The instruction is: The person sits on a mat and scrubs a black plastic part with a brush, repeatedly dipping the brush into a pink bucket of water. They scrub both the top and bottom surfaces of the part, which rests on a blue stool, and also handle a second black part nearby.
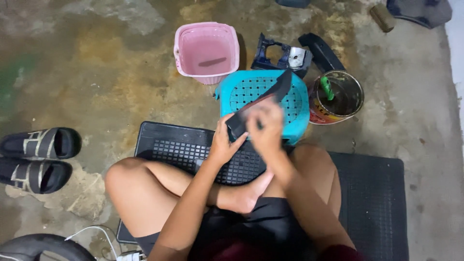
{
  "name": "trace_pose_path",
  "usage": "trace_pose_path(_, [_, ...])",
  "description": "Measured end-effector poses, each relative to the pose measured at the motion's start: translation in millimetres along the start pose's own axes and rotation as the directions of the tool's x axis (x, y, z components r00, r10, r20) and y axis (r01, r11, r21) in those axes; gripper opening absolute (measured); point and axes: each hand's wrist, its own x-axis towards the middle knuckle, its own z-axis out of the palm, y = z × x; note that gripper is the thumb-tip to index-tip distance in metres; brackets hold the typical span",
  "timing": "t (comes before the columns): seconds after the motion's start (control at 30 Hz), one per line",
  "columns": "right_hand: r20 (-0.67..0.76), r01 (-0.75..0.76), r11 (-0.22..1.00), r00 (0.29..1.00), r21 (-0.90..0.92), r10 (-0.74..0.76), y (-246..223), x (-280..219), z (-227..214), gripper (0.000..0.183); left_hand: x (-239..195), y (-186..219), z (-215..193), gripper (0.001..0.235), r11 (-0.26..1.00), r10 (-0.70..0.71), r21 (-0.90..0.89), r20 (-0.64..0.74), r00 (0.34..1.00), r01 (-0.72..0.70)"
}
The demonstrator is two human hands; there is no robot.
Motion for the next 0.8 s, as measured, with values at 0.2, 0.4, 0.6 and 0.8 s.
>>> trace_pose_path(0.2, [0.075, 0.196, 0.973, 0.976, 0.125, -0.206, 4, 4, 1, 0.005, 3, 0, -9, 0.077, 1.0, 0.016, -0.026, 0.071, 0.997, -0.014])
trace_pose_path(0.4, [-0.032, 0.098, 0.995, 0.995, -0.031, -0.099, -12, 20, -8, 0.006, 4, 9, -2, 0.068, 0.998, 0.012, -0.058, 0.01, 1.0, -0.011])
trace_pose_path(0.6, [0.027, 0.273, 0.955, 0.96, 0.12, -0.278, 5, 2, 3, 0.007, 4, 9, -12, 0.079, 0.999, 0.005, -0.048, 0.105, 0.995, 0.0])
trace_pose_path(0.8, [-0.03, 0.05, 0.998, 0.998, -0.023, -0.051, 1, 14, -3, 0.007, 6, 12, -6, 0.067, 0.999, 0.016, -0.032, 0.033, 0.999, -0.015])
